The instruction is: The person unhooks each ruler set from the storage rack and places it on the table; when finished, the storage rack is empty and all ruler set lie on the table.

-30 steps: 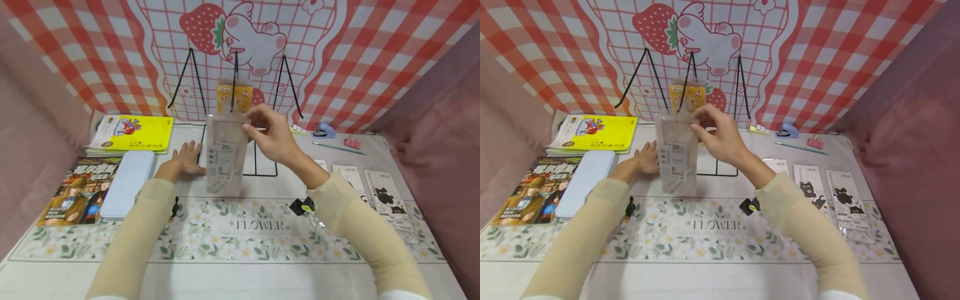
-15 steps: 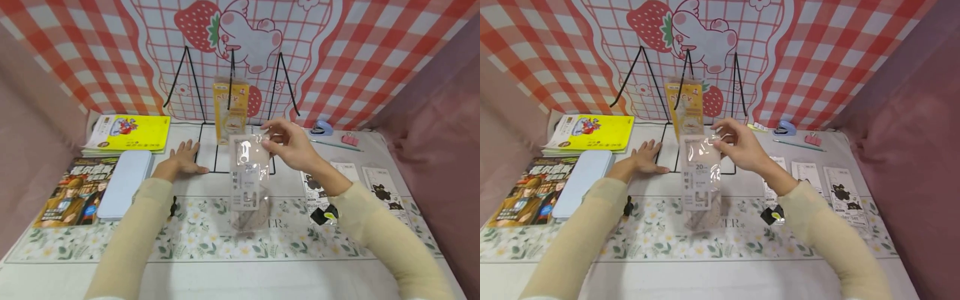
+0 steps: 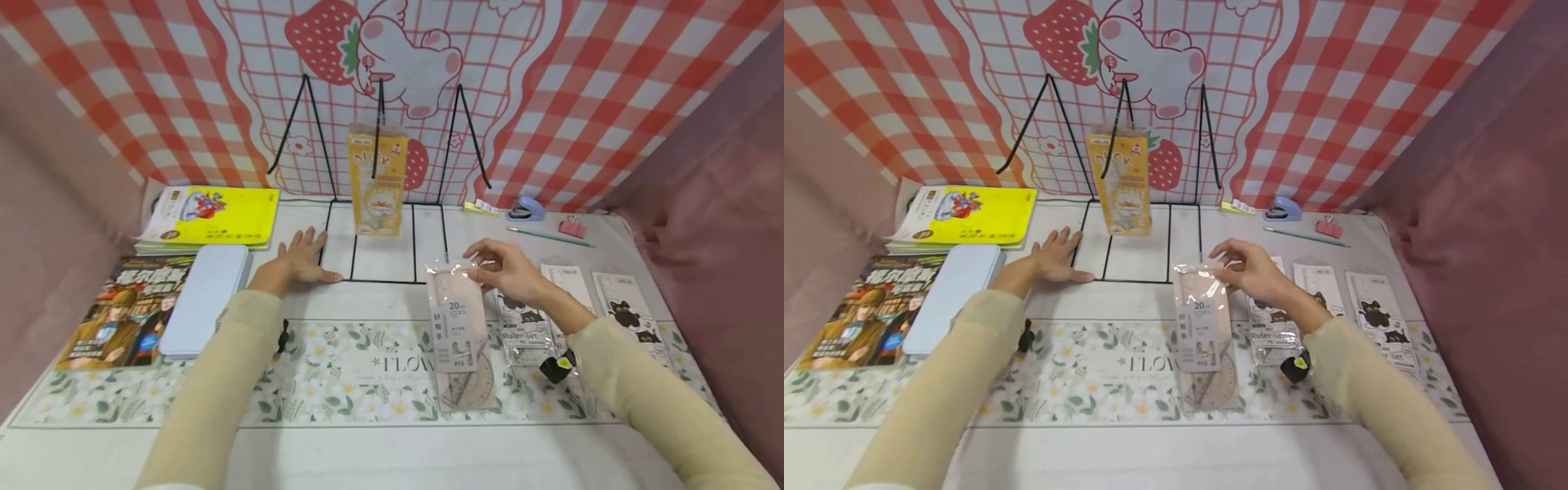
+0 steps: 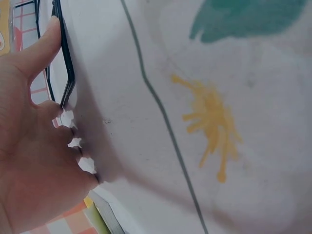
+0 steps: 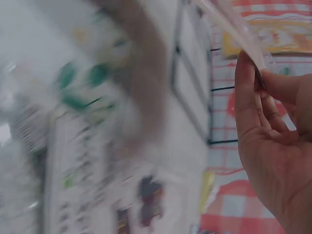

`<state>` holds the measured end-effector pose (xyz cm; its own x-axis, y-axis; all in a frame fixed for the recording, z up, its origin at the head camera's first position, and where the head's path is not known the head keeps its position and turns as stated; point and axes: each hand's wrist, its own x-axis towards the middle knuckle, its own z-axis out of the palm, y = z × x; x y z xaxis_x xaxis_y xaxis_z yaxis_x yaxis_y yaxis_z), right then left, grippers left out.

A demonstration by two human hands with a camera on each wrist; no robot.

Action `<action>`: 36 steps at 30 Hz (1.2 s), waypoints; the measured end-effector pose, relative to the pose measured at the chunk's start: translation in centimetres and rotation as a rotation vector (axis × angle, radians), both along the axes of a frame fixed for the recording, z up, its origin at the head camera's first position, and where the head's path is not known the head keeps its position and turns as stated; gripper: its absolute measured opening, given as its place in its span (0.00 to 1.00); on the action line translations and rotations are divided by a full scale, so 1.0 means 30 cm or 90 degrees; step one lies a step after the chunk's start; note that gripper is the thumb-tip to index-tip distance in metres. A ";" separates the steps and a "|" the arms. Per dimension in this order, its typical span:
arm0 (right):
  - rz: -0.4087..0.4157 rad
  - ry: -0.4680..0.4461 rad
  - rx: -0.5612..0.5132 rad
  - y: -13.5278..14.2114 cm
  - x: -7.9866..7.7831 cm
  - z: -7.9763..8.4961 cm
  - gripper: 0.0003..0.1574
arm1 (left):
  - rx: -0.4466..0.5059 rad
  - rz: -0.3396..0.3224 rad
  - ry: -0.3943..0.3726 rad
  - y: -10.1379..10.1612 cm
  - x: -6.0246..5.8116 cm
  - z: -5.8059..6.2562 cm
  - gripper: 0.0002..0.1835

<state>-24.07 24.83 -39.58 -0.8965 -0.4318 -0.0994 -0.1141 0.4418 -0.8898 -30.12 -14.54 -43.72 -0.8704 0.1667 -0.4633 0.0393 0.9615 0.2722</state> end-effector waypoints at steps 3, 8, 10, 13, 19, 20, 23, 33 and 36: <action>0.013 -0.023 0.017 0.026 0.004 -0.044 0.20 | -0.001 0.001 -0.004 0.001 -0.001 0.000 0.60; 0.030 -0.035 0.055 0.057 0.011 -0.080 0.20 | 0.000 0.003 -0.004 0.003 -0.002 0.001 0.59; 0.038 -0.032 0.071 0.069 0.013 -0.090 0.19 | 0.000 0.005 -0.003 0.004 -0.003 0.002 0.59; 0.041 -0.024 0.106 0.077 0.013 -0.102 0.19 | -0.003 0.005 -0.004 0.005 -0.002 0.003 0.59; 0.030 -0.011 0.167 0.083 0.010 -0.119 0.21 | -0.007 0.001 -0.007 0.005 -0.004 -0.001 0.60; 0.027 -0.011 0.172 0.084 0.010 -0.121 0.22 | -0.006 0.001 -0.007 0.005 -0.004 -0.002 0.60; 0.017 -0.007 0.183 0.084 0.013 -0.122 0.24 | -0.002 0.003 -0.009 0.004 -0.004 -0.004 0.60; 0.009 0.021 0.214 0.104 0.008 -0.090 0.26 | -0.005 0.004 -0.003 -0.002 -0.007 -0.009 0.59; -0.003 0.022 0.202 0.116 -0.003 -0.063 0.26 | -0.006 0.002 -0.002 0.000 -0.005 -0.006 0.60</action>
<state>-24.17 28.30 -41.47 -0.9034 -0.3806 -0.1974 -0.1398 0.6967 -0.7036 -30.26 -14.56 -43.90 -0.8691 0.1592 -0.4682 0.0353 0.9643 0.2625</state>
